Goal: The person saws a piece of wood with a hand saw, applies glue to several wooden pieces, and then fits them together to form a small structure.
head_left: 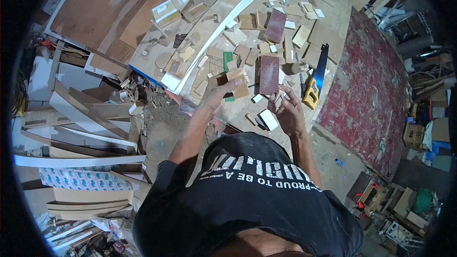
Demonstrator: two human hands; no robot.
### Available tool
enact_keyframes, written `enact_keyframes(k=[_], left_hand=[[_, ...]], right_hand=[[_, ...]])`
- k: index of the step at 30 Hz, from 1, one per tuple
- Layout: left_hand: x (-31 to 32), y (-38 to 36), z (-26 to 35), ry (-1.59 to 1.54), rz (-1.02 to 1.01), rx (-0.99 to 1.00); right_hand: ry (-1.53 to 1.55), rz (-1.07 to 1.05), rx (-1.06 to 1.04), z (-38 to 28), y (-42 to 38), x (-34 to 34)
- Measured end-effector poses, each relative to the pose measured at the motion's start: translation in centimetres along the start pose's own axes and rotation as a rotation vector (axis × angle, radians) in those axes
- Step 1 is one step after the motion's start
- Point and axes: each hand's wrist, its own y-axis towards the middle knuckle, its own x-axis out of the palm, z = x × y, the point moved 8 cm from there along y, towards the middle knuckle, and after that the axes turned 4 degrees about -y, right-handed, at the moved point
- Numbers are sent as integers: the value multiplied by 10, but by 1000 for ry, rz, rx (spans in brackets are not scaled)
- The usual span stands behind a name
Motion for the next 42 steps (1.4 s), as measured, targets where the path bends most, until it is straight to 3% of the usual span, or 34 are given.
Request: enact_keyframes(k=[3, 5, 12, 15, 17, 21, 25, 27, 30, 31, 34, 35, 36, 38, 40, 42], left_hand=[[6, -2, 1, -7, 13, -8], [16, -7, 15, 11, -75, 200], [12, -16, 4, -30, -67, 125], [8, -18, -5, -159, -65, 69], [0, -21, -11, -228, 34, 78], [6, -26, -4, -177, -20, 91], [9, -25, 8, -128, -88, 240], [7, -23, 15, -90, -94, 319], [3, -23, 28, 102, -9, 437], [4, -23, 28, 165, 1, 416], [9, -22, 28, 305, 8, 415], [13, -22, 28, 380, 7, 438], [19, -24, 31, 376, 6, 440], [28, -33, 43, 460, 54, 474], [30, -37, 47, 448, 47, 464], [33, -39, 47, 237, -61, 456]], right_hand=[[-14, -30, -8, 0, 4, 10], [-81, -22, 33, 5, 6, 7], [-94, 0, 137, 19, 12, 16], [-215, -14, 158, 21, 14, 20], [-573, -24, -33, 5, 17, 29], [-824, -143, 21, 1, 15, 45], [-649, -108, -35, 4, 22, 39], [-321, -86, 111, 17, 25, 28], [-539, -87, 66, 19, 28, 29], [-728, -136, -97, 12, 30, 41], [-740, -206, 39, 18, 30, 62], [-669, -229, -93, 14, 34, 70], [-673, -228, -94, 17, 36, 66], [-487, -221, 109, 34, 41, 54], [-456, -164, 92, 36, 42, 49], [-197, -189, 194, 41, 42, 49]])
